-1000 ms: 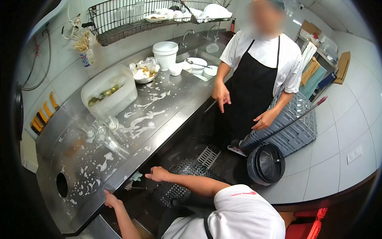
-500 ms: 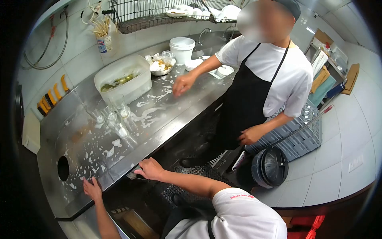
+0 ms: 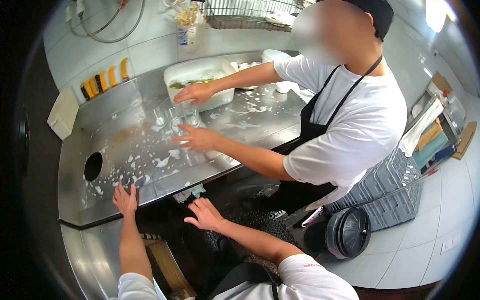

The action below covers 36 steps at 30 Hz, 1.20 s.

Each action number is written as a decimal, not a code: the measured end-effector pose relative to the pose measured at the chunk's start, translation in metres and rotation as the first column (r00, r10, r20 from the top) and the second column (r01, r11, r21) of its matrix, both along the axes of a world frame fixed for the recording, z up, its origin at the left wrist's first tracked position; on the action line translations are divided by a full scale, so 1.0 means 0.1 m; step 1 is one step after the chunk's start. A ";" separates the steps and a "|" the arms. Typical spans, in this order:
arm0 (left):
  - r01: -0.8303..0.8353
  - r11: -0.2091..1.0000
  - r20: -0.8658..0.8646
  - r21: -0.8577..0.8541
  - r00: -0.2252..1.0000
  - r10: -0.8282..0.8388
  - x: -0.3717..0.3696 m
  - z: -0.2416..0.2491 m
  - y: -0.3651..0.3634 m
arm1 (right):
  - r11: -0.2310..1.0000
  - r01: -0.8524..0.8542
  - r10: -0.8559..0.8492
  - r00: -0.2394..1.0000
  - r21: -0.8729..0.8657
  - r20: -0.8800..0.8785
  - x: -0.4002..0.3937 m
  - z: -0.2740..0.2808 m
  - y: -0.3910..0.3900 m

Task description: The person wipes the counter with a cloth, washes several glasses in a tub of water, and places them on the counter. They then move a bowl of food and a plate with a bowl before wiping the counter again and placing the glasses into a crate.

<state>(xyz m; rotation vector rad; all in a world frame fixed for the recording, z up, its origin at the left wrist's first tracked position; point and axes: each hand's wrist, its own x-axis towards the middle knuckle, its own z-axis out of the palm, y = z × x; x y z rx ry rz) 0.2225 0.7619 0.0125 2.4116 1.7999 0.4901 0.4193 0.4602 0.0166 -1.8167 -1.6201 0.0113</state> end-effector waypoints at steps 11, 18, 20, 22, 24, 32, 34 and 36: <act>-0.068 0.998 0.033 -0.013 0.997 0.069 0.06 0.11 -0.03 | 0.971 -0.233 0.238 0.951 -0.047 0.198 0.24 0.17 0.56; -0.076 0.996 0.024 -0.037 0.997 0.077 0.06 0.10 -0.01 | 0.943 -0.320 0.333 0.914 -0.095 0.230 0.09 -0.01 0.75; -0.081 0.996 0.022 -0.038 0.996 0.082 0.06 0.10 0.00 | 0.945 -0.316 0.328 0.912 -0.087 0.248 0.09 0.00 0.83; -0.082 0.996 0.019 -0.043 0.996 0.083 0.06 0.09 0.01 | 0.944 -0.309 0.329 0.910 -0.115 0.254 0.13 0.07 0.92; -0.084 0.995 0.028 -0.049 0.996 0.086 0.06 0.10 0.01 | 0.943 -0.300 0.330 0.904 -0.145 0.272 0.17 0.13 1.04; -0.079 0.995 0.070 -0.064 0.994 0.084 0.05 0.11 0.02 | 0.846 -0.273 0.453 0.820 -0.457 0.349 0.54 0.26 1.48; -0.078 0.995 0.080 -0.060 0.993 0.082 0.05 0.12 0.03 | 0.865 -0.272 0.442 0.812 -0.422 0.382 0.54 0.21 1.51; -0.075 0.996 0.071 -0.052 0.994 0.079 0.04 0.13 0.02 | 0.881 -0.258 0.420 0.813 -0.397 0.403 0.52 0.16 1.54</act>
